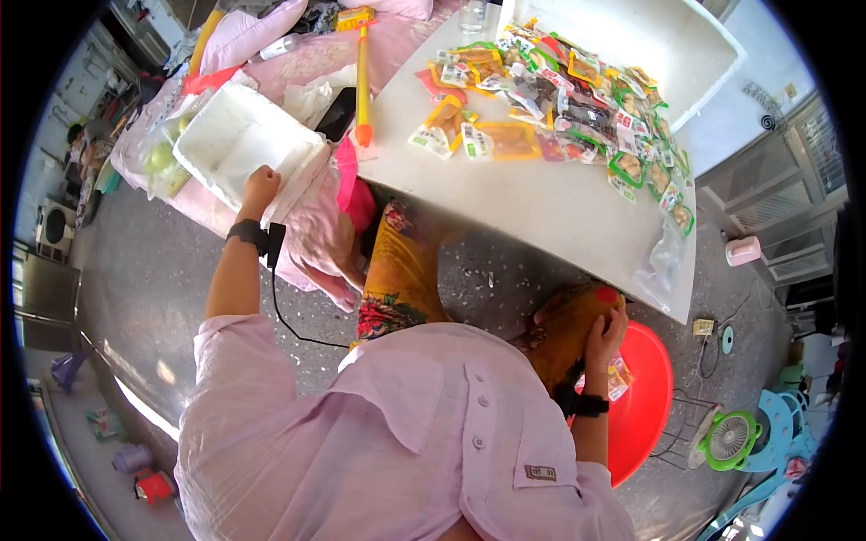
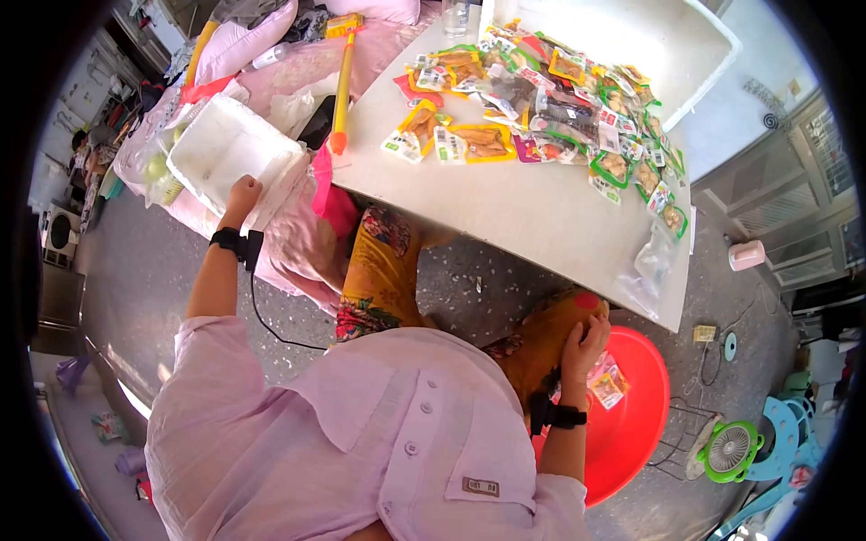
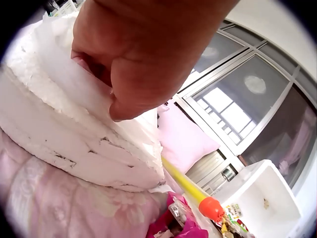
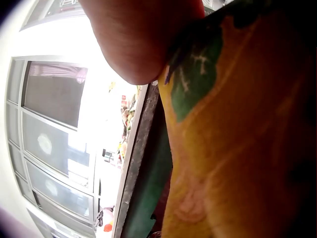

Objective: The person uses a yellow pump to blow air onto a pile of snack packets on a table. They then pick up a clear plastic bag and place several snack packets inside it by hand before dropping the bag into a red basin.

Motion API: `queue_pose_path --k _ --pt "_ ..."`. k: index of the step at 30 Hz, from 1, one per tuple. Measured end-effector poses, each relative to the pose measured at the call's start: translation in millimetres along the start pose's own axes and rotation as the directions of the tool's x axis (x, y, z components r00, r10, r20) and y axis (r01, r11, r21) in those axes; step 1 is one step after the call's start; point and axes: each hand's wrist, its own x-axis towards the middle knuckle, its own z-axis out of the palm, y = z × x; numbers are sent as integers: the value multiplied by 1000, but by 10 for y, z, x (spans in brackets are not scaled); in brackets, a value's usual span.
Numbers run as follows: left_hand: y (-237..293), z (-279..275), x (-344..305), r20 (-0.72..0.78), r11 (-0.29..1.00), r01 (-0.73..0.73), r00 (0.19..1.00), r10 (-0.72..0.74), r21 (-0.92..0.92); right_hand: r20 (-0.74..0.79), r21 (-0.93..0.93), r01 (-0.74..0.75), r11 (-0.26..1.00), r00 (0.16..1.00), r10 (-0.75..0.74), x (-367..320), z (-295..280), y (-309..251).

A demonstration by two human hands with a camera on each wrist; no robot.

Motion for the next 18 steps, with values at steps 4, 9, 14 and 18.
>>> queue_pose_path --k 4,9,14,18 --pt "212 -153 -120 -29 1000 10 1000 -10 15 1 7 11 1000 1000 -11 -3 -1 8" --pt "245 -234 -196 43 998 26 999 -23 -60 26 1 9 1000 1000 -9 3 -24 -14" --pt "146 -183 -226 -99 980 -75 993 58 -185 28 8 11 1000 1000 -11 -6 -29 -20" --pt "134 -212 -151 51 996 -54 997 58 -72 24 -16 7 1000 1000 -7 4 -35 -8"
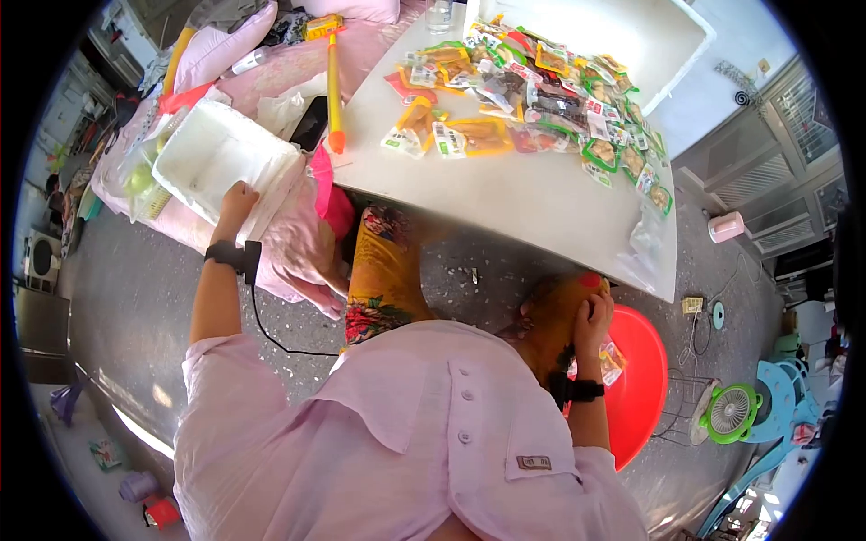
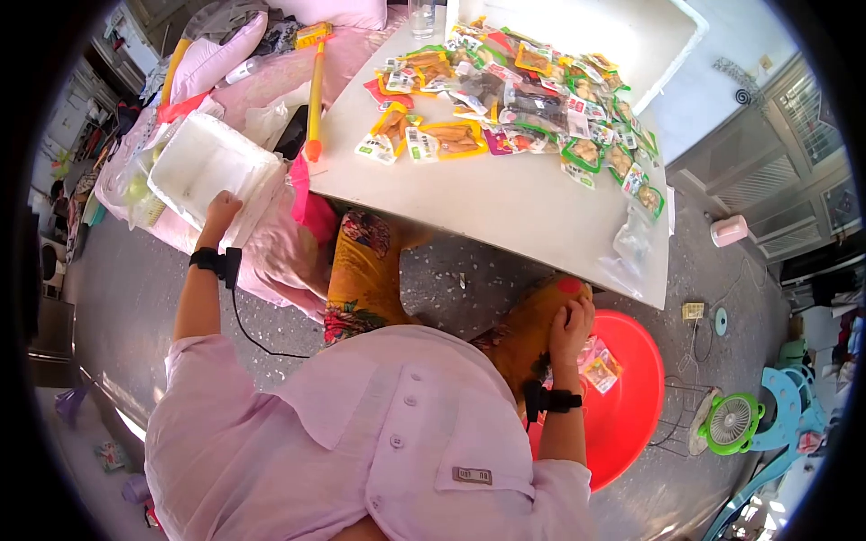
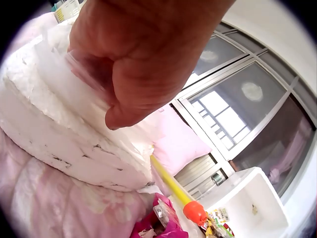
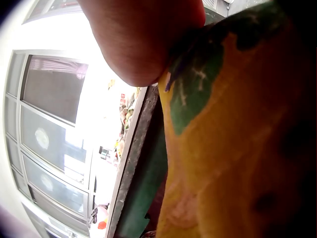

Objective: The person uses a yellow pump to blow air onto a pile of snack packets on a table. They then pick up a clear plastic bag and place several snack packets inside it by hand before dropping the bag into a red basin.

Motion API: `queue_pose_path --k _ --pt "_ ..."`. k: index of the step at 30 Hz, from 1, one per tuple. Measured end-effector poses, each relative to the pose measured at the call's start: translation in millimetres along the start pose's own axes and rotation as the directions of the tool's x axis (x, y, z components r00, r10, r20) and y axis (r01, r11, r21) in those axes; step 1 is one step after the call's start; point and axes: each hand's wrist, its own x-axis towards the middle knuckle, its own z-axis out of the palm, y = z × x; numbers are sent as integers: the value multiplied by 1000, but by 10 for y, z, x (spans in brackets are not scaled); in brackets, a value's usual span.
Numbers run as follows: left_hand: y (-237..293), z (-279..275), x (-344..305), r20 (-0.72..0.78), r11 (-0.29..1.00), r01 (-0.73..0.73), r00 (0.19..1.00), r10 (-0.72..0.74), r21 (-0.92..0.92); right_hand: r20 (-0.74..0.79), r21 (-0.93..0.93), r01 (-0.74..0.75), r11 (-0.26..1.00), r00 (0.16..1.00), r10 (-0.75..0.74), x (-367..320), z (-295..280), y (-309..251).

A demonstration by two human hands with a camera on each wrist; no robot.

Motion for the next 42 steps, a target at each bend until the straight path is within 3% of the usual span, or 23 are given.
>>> queue_pose_path --k 4,8,11,14,16,18,19,22,25,27,29,32,35,38,41,42 --pt "219 -101 -43 -21 995 40 999 -42 -93 14 14 -14 1000 1000 14 5 -23 -20" --pt "158 -12 132 -153 985 -67 987 43 -157 39 68 -33 997 999 31 43 -76 -4" --pt "654 -86 -20 -219 908 -148 974 65 -391 70 142 -48 989 997 38 172 -155 -30" --pt "1130 -81 -119 59 791 40 998 -5 -610 83 137 1 991 997 -12 409 -260 -255" --pt "1304 149 -139 58 783 -87 986 156 -616 92 140 36 990 995 -49 554 -244 -344" --pt "1686 258 -309 104 731 -125 960 259 -671 177 258 -78 963 984 32 699 -249 -611" --pt "1897 348 -405 38 716 -175 962 271 -676 221 314 -136 940 973 67 775 -242 -757" --pt "2287 653 -569 153 632 -98 931 330 -768 246 377 0 926 964 -100 987 -183 -1080" --pt "2585 992 -702 168 608 -129 898 407 -784 398 489 -163 857 916 -52 1163 42 -1256" --pt "2800 1081 -819 207 628 -123 881 426 -769 337 534 -97 840 936 -106 1242 206 -1441" --pt "2966 1133 -920 252 642 -103 863 437 -760 504 537 -317 781 864 4 1300 423 -1582" --pt "3131 1183 -1028 296 661 -85 846 444 -746 704 556 -608 567 707 68 1321 699 -1773" --pt "3198 1259 -1078 288 655 -99 842 456 -749 662 642 -666 379 732 163 1265 953 -1886" --pt "3177 1349 -1085 271 626 -100 841 468 -773 732 609 -740 286 663 158 1276 1084 -1782" --pt "3020 1713 -978 318 493 34 802 506 -870 765 612 -777 145 629 140 1283 1052 -1748" --pt "3077 1554 -1004 385 460 149 789 479 -876 782 600 -792 115 611 123 1296 1040 -1731"
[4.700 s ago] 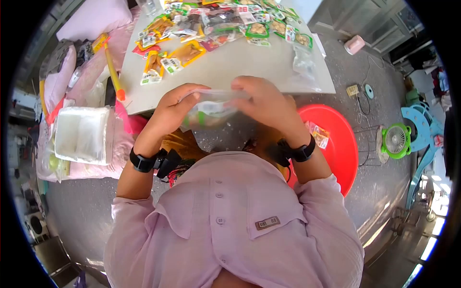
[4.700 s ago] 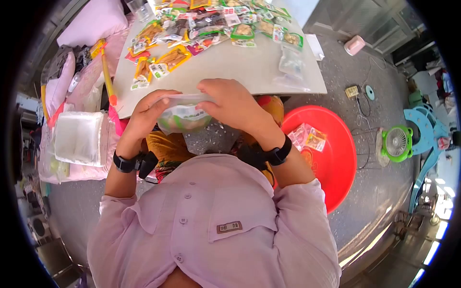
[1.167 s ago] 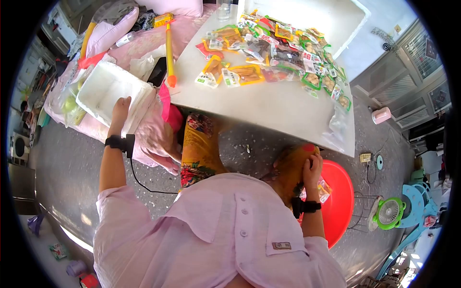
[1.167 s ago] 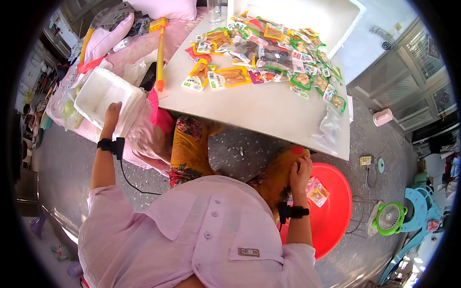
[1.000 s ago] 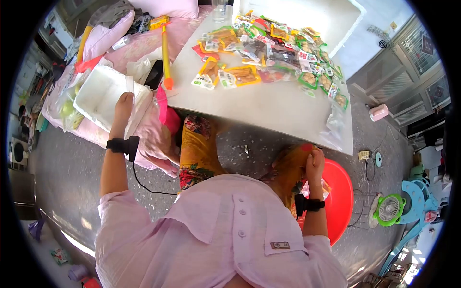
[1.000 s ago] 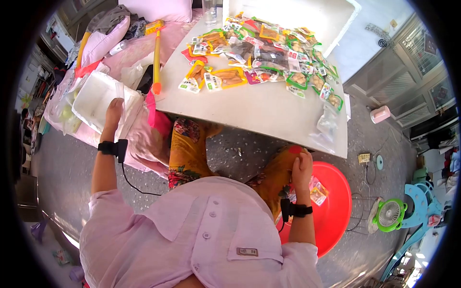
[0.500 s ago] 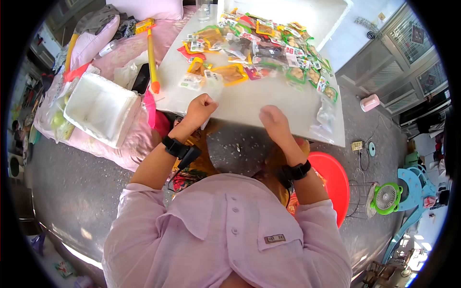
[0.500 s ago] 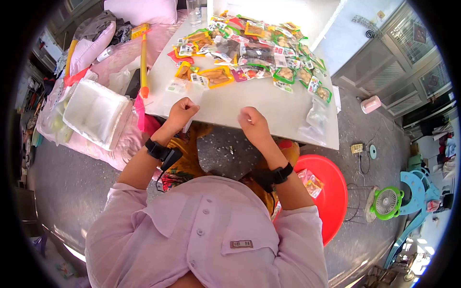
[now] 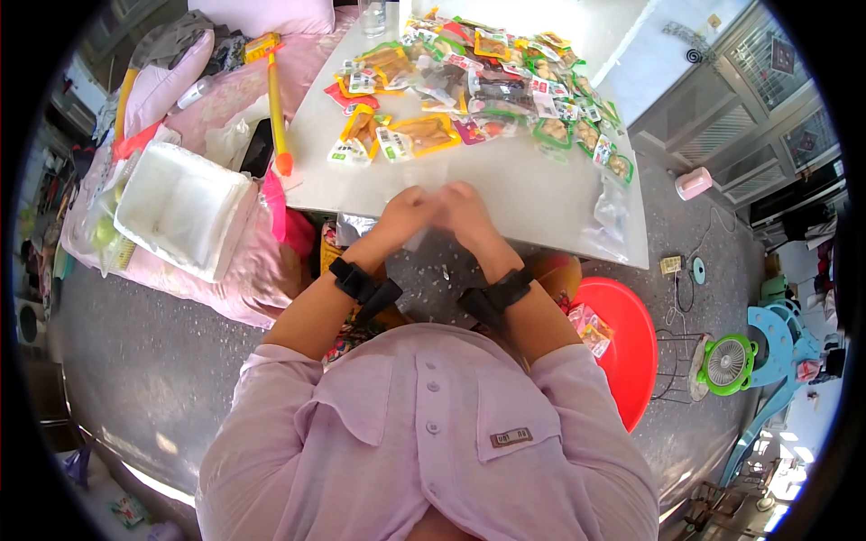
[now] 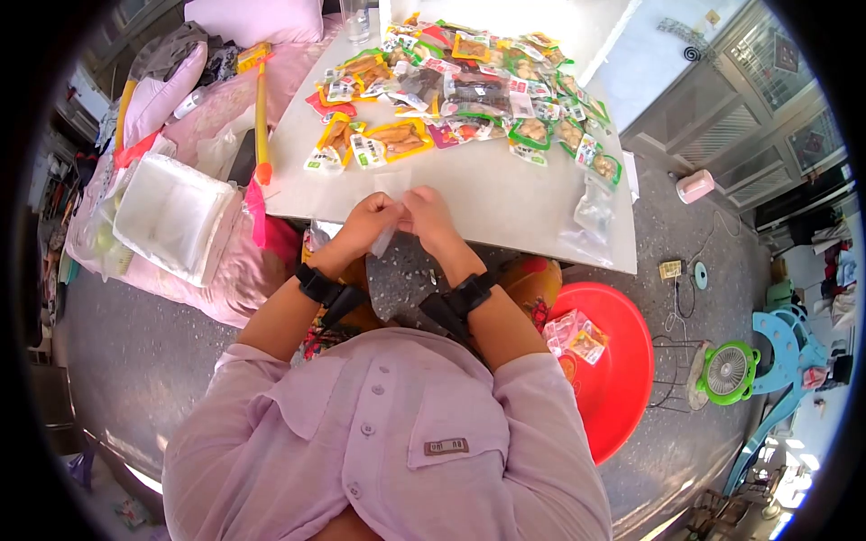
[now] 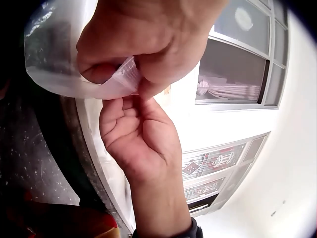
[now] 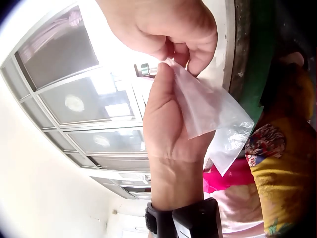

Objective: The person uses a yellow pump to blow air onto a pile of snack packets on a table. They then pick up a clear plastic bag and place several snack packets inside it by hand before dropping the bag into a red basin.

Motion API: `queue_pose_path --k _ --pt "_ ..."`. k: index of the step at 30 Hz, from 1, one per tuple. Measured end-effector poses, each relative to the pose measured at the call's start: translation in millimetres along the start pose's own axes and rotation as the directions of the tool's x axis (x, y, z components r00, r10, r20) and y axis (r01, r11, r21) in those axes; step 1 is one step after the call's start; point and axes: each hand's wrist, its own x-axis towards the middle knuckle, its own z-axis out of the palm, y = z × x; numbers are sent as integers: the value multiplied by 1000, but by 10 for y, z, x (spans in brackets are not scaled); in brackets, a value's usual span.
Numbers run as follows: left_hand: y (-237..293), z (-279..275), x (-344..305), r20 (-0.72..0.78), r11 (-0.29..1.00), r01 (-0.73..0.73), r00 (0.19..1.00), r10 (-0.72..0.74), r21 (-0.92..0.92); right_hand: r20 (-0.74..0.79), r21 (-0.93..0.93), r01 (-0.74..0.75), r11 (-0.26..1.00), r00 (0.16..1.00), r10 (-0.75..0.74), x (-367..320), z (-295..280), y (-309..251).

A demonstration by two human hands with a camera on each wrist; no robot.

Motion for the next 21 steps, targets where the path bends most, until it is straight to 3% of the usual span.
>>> queue_pose_path --k 2,5,6,8,9,10,11,12,14,17,20,21 --pt "289 5 -139 32 972 147 989 -143 -186 42 53 -45 998 998 43 6 -34 -33" --pt "327 -104 -145 -31 870 56 996 -82 -489 38 -122 4 993 999 1 120 -112 -14" --pt "373 -142 -158 -109 890 12 992 -70 -455 26 -342 108 933 994 -105 166 -141 -9" --pt "483 -227 -190 -263 924 -68 964 -36 -375 75 -718 264 645 949 -305 211 -148 -59" --pt "470 -280 -195 -301 977 -158 948 108 -147 124 -694 331 640 930 -347 204 -119 -107" --pt "498 -291 -225 -347 947 -288 882 320 144 171 -667 396 631 906 -388 196 -80 -163" --pt "619 -290 -310 -326 825 -372 787 523 425 216 -635 458 621 878 -427 181 -32 -205" --pt "708 -297 -360 -242 623 -404 674 697 670 211 -652 453 608 878 -429 221 -15 -209" --pt "767 -375 -400 -232 588 -341 687 688 734 202 -681 442 584 880 -429 353 32 -219" --pt "724 -464 -421 -246 565 -246 715 654 787 254 -848 454 272 800 -544 606 128 -140" --pt "586 -520 -395 -272 583 -185 748 605 791 249 -945 328 17 749 -615 752 338 -112" --pt "541 -532 -387 -278 593 -169 760 587 788 269 -943 334 -3 754 -598 837 391 -105"
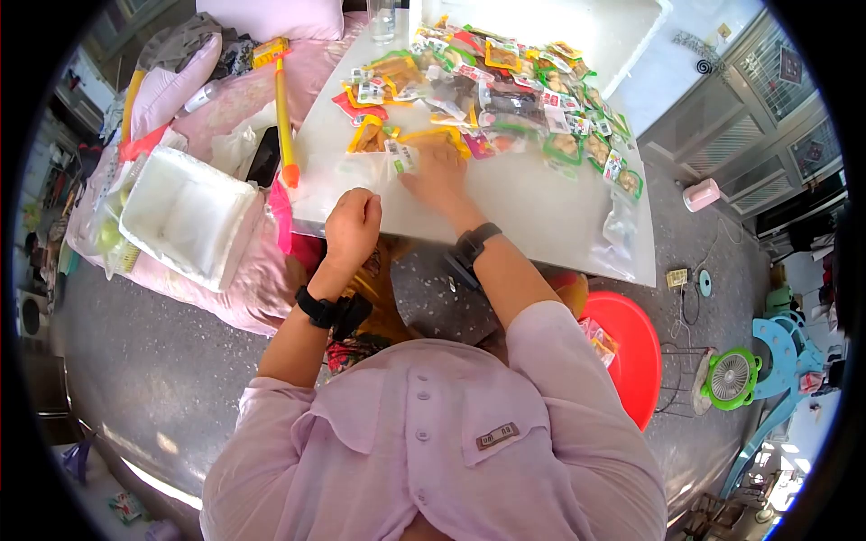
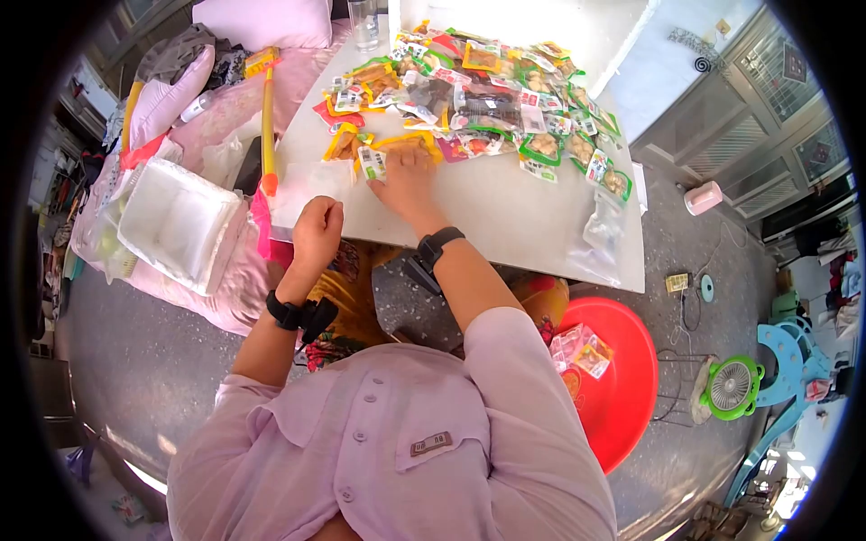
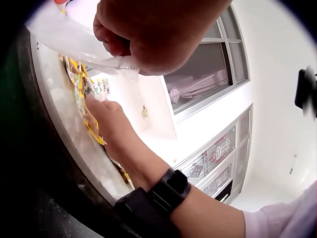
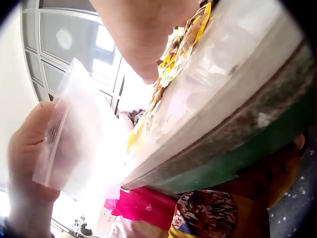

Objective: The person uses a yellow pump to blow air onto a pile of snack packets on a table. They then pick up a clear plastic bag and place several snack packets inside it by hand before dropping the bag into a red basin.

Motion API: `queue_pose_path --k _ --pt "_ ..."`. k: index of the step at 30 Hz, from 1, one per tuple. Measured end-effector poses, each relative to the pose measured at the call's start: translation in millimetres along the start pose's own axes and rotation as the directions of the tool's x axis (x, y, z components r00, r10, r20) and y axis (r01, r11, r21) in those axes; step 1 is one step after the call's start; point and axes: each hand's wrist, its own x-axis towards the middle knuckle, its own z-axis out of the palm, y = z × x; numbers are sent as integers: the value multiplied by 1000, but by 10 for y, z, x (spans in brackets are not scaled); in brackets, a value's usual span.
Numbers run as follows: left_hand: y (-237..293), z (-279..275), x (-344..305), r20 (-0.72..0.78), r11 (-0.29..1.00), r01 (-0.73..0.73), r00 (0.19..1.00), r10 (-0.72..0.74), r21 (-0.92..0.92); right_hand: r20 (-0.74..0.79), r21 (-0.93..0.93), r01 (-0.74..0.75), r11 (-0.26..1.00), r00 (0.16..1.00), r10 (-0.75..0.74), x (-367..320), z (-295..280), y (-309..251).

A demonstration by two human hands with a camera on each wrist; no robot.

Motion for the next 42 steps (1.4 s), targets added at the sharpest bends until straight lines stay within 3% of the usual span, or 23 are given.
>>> queue_pose_path --k 3,8,14,17,18,20,21,23,24,26,29,32,35,37,38,41,42 --pt "-40 31 -25 21 994 106 994 -106 -6 71 -56 19 998 997 -15 170 105 -89" --pt "-142 44 -17 35 991 132 991 -132 0 132 -262 26 965 991 9 225 214 -124" --pt "-141 118 72 84 995 101 991 -101 5 303 -88 299 950 917 -261 -80 -76 150" --pt "-69 264 126 114 999 39 993 -42 22 429 -121 194 974 895 -124 -326 -258 278" --pt "-35 332 141 125 999 17 992 -21 33 391 -92 203 975 908 -152 -443 -325 370" --pt "-15 534 142 89 970 -243 966 242 3 313 -34 223 974 928 -202 -690 -458 587" --pt "-8 636 119 66 929 -370 927 369 -9 326 -72 147 986 938 -116 -760 -542 657" --pt "41 813 46 259 931 -365 897 359 -26 338 -155 -6 988 939 58 -850 -694 758" --pt "81 883 19 353 931 -363 867 351 -36 256 -235 -51 971 960 112 -876 -703 798" --pt "170 951 -32 403 938 -345 862 307 24 78 -373 -157 915 977 199 -915 -717 831" --pt "241 1003 -81 421 950 -312 864 275 20 125 -334 -253 908 943 309 -906 -761 696" --pt "236 1015 -93 327 948 -312 892 313 -55 -70 -250 -242 938 970 231 -932 -487 752" --pt "279 962 -94 240 929 -340 899 366 -144 -17 -146 -370 918 928 371 -847 -454 773" --pt "264 968 -97 252 938 -302 907 338 -172 -123 365 -323 873 913 390 -901 -534 732" --pt "218 1008 -92 286 952 -256 911 296 -169 -170 588 -249 770 892 418 -933 -587 719" --pt "146 1129 -91 271 958 -205 928 255 -199 161 941 -298 161 812 561 -1027 -574 1035" --pt "146 1148 -97 247 955 -201 935 253 -216 127 924 -315 218 788 603 -1055 -954 738"
